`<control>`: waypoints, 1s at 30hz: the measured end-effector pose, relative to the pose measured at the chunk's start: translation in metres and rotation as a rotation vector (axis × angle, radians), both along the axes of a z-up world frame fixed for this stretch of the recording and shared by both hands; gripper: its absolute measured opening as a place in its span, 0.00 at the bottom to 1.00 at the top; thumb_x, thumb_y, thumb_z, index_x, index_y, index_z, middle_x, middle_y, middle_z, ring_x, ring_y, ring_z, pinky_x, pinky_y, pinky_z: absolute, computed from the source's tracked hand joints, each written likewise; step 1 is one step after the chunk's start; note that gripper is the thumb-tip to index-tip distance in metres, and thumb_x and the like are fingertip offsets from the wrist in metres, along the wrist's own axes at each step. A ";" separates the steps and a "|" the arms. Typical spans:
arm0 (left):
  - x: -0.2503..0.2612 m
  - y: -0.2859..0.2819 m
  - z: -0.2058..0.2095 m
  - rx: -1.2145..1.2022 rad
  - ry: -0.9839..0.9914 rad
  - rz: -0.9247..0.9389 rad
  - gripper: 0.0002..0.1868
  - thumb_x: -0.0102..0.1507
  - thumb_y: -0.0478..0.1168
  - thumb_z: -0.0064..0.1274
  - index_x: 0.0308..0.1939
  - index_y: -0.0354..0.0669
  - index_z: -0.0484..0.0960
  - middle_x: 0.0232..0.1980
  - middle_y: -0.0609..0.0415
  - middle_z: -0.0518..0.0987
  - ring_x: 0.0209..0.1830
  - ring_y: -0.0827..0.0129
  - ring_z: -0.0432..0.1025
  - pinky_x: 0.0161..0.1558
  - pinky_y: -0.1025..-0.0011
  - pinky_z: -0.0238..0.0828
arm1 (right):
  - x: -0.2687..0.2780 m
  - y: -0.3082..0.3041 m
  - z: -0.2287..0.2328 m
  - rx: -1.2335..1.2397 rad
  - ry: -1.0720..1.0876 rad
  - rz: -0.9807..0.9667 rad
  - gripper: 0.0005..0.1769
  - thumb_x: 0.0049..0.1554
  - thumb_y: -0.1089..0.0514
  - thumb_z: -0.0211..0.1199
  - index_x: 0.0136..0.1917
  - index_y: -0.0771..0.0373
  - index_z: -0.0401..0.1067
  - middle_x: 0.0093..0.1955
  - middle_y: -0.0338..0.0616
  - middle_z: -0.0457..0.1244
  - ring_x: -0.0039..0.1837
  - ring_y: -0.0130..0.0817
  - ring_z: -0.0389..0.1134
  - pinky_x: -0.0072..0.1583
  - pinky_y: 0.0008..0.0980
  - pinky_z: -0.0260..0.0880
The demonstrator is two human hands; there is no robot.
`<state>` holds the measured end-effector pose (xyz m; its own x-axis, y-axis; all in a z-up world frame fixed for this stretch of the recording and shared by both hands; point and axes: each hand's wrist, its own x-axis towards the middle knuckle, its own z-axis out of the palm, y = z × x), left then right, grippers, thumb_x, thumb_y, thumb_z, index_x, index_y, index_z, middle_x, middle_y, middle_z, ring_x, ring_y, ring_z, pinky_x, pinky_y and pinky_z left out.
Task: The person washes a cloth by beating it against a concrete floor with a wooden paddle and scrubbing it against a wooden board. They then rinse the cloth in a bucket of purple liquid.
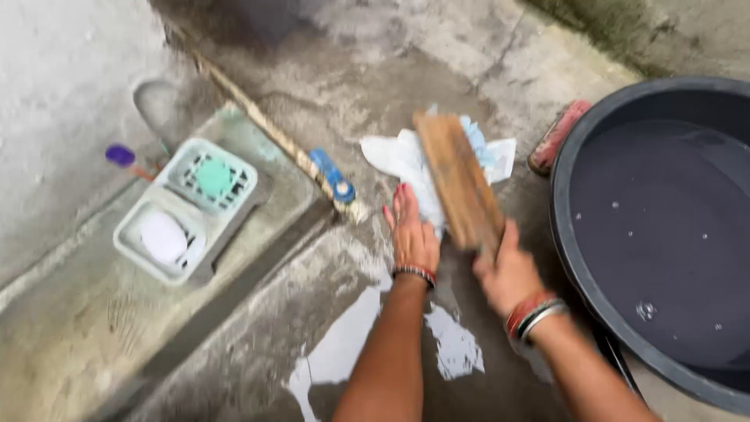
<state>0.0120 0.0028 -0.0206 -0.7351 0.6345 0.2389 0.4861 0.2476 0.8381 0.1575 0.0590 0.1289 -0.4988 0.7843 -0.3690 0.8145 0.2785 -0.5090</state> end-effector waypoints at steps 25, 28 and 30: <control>-0.007 -0.001 0.035 0.007 -0.160 -0.013 0.44 0.73 0.56 0.32 0.81 0.34 0.31 0.84 0.32 0.38 0.86 0.47 0.33 0.80 0.50 0.20 | -0.036 0.003 0.126 0.351 0.910 -0.008 0.44 0.69 0.62 0.52 0.85 0.62 0.26 0.52 0.53 0.68 0.38 0.34 0.69 0.42 0.31 0.73; -0.008 0.001 0.033 0.011 -0.149 -0.006 0.43 0.73 0.59 0.29 0.81 0.35 0.33 0.85 0.32 0.37 0.87 0.47 0.33 0.79 0.50 0.20 | -0.031 -0.007 0.084 0.396 1.042 0.016 0.46 0.71 0.66 0.50 0.85 0.61 0.19 0.50 0.53 0.65 0.37 0.33 0.68 0.43 0.29 0.72; -0.008 -0.003 0.034 0.054 -0.195 0.003 0.44 0.73 0.62 0.25 0.81 0.36 0.32 0.85 0.33 0.36 0.86 0.47 0.32 0.79 0.50 0.19 | -0.027 -0.025 0.032 0.970 0.672 0.123 0.60 0.60 0.68 0.54 0.88 0.61 0.15 0.58 0.82 0.61 0.51 0.65 0.71 0.52 0.51 0.74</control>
<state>0.0039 0.0002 0.0132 -0.7728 0.6222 0.1252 0.3122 0.2009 0.9285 0.1303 0.0341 0.1613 -0.4569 0.5252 0.7179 0.4058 0.8413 -0.3572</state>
